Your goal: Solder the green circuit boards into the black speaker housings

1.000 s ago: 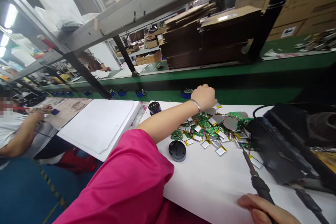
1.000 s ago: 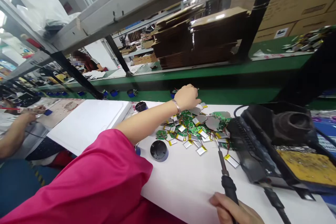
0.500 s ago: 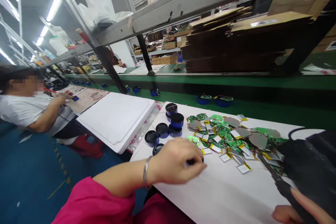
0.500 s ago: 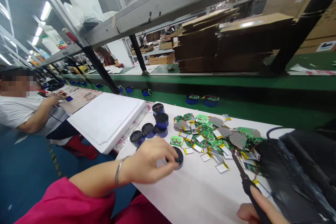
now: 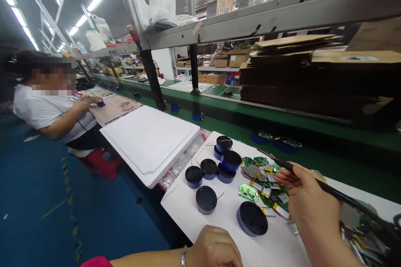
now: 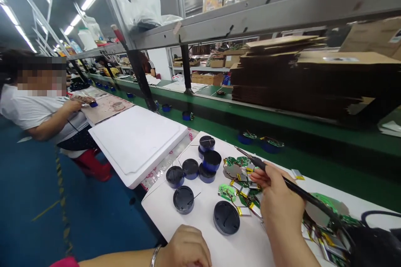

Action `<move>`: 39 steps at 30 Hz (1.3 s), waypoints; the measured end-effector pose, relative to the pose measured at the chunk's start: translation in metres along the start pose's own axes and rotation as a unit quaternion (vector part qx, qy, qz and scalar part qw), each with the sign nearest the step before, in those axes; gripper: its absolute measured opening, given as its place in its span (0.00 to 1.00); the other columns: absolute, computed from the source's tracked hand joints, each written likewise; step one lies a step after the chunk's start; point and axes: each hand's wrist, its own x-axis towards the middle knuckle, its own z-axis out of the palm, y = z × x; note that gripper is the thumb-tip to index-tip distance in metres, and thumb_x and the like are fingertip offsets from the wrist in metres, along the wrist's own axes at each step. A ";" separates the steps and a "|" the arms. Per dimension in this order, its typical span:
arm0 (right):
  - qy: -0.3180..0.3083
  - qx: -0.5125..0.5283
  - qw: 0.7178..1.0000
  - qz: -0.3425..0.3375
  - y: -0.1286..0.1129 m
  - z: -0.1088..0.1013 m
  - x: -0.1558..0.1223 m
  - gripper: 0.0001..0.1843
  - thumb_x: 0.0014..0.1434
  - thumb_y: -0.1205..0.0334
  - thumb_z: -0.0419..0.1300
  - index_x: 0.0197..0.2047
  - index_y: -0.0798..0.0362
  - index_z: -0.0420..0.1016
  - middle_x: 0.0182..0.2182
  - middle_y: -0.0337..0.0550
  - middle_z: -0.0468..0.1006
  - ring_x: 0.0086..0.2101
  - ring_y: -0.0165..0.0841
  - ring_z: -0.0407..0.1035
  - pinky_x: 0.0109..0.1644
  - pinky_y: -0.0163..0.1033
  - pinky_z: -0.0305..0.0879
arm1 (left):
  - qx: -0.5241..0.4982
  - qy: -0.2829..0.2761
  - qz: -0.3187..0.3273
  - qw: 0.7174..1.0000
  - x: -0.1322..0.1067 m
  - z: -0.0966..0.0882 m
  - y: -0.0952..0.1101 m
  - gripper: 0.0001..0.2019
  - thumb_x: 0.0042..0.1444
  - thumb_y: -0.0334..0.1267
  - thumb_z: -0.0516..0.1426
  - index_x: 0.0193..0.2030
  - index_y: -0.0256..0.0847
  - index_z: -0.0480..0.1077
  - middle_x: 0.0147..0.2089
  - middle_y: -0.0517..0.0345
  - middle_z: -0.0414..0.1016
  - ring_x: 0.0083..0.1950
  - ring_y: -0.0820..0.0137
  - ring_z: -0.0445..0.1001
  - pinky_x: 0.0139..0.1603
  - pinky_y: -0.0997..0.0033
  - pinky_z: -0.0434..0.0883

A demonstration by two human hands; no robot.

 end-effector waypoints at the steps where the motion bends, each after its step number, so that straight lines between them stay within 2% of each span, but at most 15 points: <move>1: 0.011 0.003 1.000 0.013 0.003 0.005 0.002 0.10 0.64 0.61 0.58 0.40 0.62 0.68 0.29 0.39 0.69 0.29 0.25 0.67 0.35 0.33 0.71 | 0.007 -0.023 0.017 1.000 -0.001 0.001 -0.003 0.15 0.53 0.39 0.61 0.20 0.40 0.63 0.20 0.64 0.77 0.20 0.79 0.71 0.25 0.79 0.67; 5: 0.054 0.018 0.998 0.042 0.007 0.012 -0.002 0.07 0.64 0.64 0.56 0.38 0.62 0.67 0.28 0.39 0.69 0.30 0.26 0.68 0.37 0.35 0.72 | 0.034 -0.128 0.018 0.991 0.000 -0.002 -0.005 0.16 0.56 0.44 0.61 0.22 0.40 0.66 0.25 0.65 0.79 0.23 0.79 0.71 0.29 0.78 0.69; 9: 0.072 0.018 0.995 0.060 0.005 0.013 -0.004 0.07 0.64 0.66 0.55 0.36 0.62 0.66 0.27 0.39 0.69 0.30 0.27 0.68 0.37 0.35 0.72 | 0.019 -0.138 0.008 0.990 0.003 -0.007 -0.002 0.15 0.56 0.43 0.61 0.23 0.40 0.66 0.26 0.66 0.79 0.25 0.79 0.73 0.31 0.80 0.69; 13: 0.062 0.018 0.996 0.066 0.006 0.014 -0.003 0.07 0.64 0.66 0.55 0.35 0.62 0.66 0.28 0.39 0.69 0.30 0.27 0.69 0.37 0.35 0.72 | 0.024 -0.158 0.000 0.987 0.004 -0.007 -0.001 0.15 0.57 0.43 0.60 0.23 0.41 0.65 0.27 0.65 0.79 0.26 0.79 0.73 0.31 0.79 0.69; 24: 0.036 0.021 0.998 0.048 0.013 0.018 -0.004 0.06 0.64 0.66 0.55 0.40 0.62 0.67 0.29 0.40 0.70 0.31 0.28 0.69 0.38 0.36 0.73 | 0.029 -0.134 0.006 0.991 0.008 -0.010 0.004 0.13 0.56 0.40 0.59 0.23 0.41 0.64 0.26 0.66 0.79 0.25 0.78 0.73 0.28 0.78 0.68; 30: 0.026 0.024 0.999 0.023 0.015 0.016 -0.005 0.05 0.63 0.67 0.56 0.40 0.62 0.67 0.28 0.40 0.70 0.32 0.29 0.70 0.39 0.38 0.74 | 0.033 -0.163 -0.006 0.986 0.008 -0.010 0.005 0.13 0.55 0.40 0.59 0.23 0.41 0.63 0.28 0.64 0.80 0.26 0.78 0.74 0.28 0.77 0.68; 39: -0.018 0.024 0.999 0.012 0.022 0.015 -0.006 0.09 0.64 0.63 0.56 0.44 0.62 0.67 0.30 0.42 0.71 0.33 0.29 0.70 0.40 0.39 0.73 | 0.031 -0.124 0.007 0.992 0.009 -0.010 0.006 0.11 0.55 0.38 0.57 0.23 0.41 0.64 0.27 0.65 0.79 0.26 0.78 0.72 0.27 0.77 0.67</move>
